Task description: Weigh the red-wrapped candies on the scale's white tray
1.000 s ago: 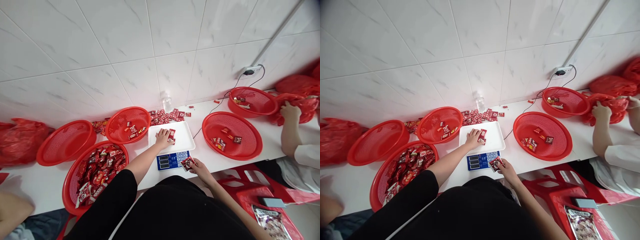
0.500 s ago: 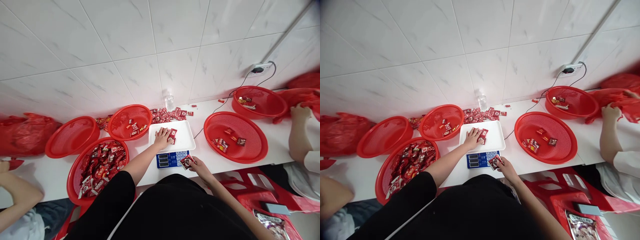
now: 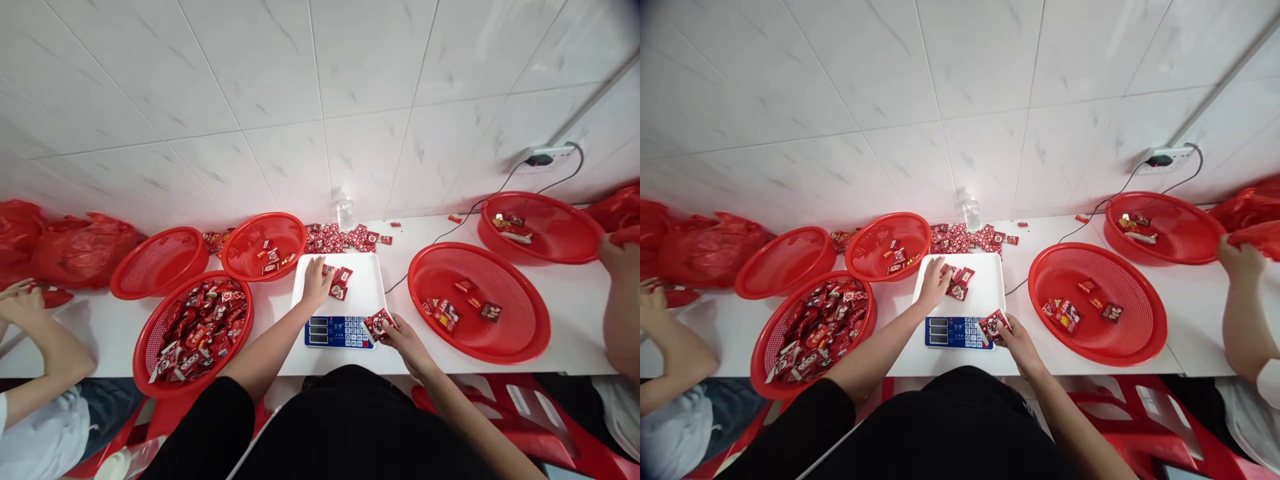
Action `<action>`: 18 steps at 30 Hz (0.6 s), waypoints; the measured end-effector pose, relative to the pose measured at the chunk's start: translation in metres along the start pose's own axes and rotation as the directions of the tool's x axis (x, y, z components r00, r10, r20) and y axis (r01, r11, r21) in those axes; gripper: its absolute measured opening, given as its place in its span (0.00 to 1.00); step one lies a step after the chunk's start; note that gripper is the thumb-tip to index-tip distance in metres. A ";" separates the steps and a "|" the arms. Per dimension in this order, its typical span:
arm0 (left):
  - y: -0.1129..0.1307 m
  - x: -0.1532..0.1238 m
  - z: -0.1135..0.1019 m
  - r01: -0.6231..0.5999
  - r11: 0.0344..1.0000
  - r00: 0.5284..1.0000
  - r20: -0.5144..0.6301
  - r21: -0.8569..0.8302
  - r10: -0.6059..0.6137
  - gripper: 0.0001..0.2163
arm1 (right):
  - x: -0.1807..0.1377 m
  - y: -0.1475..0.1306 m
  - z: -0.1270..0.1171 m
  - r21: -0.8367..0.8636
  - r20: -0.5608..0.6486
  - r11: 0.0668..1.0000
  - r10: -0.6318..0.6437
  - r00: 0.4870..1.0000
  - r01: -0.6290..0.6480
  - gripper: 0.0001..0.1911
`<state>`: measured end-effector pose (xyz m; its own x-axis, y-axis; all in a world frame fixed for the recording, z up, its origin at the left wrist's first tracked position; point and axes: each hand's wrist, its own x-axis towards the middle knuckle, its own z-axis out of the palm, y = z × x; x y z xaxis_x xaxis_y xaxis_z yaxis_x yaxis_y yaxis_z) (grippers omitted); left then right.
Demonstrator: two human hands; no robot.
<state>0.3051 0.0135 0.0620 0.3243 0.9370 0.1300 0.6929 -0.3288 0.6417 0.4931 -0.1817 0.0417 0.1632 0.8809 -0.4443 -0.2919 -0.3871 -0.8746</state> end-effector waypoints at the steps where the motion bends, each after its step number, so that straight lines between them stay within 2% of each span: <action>1: 0.003 -0.011 0.000 0.017 0.996 1.000 0.012 -0.091 -0.016 0.21 | 0.001 -0.001 -0.002 -0.018 0.029 1.000 0.003 1.000 -0.002 0.19; 2: 0.006 -0.024 0.001 0.036 0.980 0.998 0.059 -0.194 -0.025 0.20 | 0.002 -0.001 -0.002 -0.034 0.066 0.999 0.005 0.998 -0.003 0.19; 4: 0.015 -0.056 0.004 0.144 0.905 0.965 0.260 -0.400 -0.039 0.20 | 0.003 -0.001 0.000 -0.057 0.151 0.998 0.011 0.989 -0.002 0.20; 6: 0.026 -0.088 0.009 0.333 0.787 0.864 0.502 -0.520 -0.034 0.20 | 0.004 0.002 0.005 -0.078 0.225 0.997 0.024 0.974 -0.007 0.21; 7: 0.032 -0.101 0.011 0.422 0.729 0.809 0.587 -0.539 -0.034 0.20 | 0.005 0.004 0.009 -0.093 0.253 0.996 0.031 0.967 -0.008 0.21; 9: 0.040 -0.122 0.013 0.547 0.639 0.744 0.665 -0.542 -0.073 0.19 | 0.007 0.010 0.017 -0.144 0.309 0.990 0.044 0.950 0.001 0.20; 11: 0.042 -0.135 0.012 0.605 0.574 0.742 0.651 -0.551 -0.158 0.18 | 0.011 0.013 0.025 -0.237 0.376 0.971 0.054 0.925 0.039 0.21; 13: 0.037 -0.143 0.007 0.625 0.517 0.767 0.586 -0.585 -0.263 0.19 | 0.019 0.013 0.031 -0.381 0.429 0.911 0.025 0.903 0.155 0.23; 15: 0.028 -0.149 -0.002 0.625 0.468 0.781 0.496 -0.625 -0.380 0.19 | 0.032 0.007 0.038 -0.522 0.441 0.790 -0.073 0.894 0.322 0.23; 18: 0.011 -0.156 -0.019 0.638 0.415 0.747 0.389 -0.649 -0.540 0.19 | 0.061 -0.009 0.050 -0.617 0.425 0.634 -0.231 0.875 0.467 0.24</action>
<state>0.2499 -0.1339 0.0631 0.1187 0.8313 -0.5429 0.0766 0.5375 0.8398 0.4582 -0.1108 0.0323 -0.1908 0.9761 -0.1045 0.4725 -0.0020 -0.8813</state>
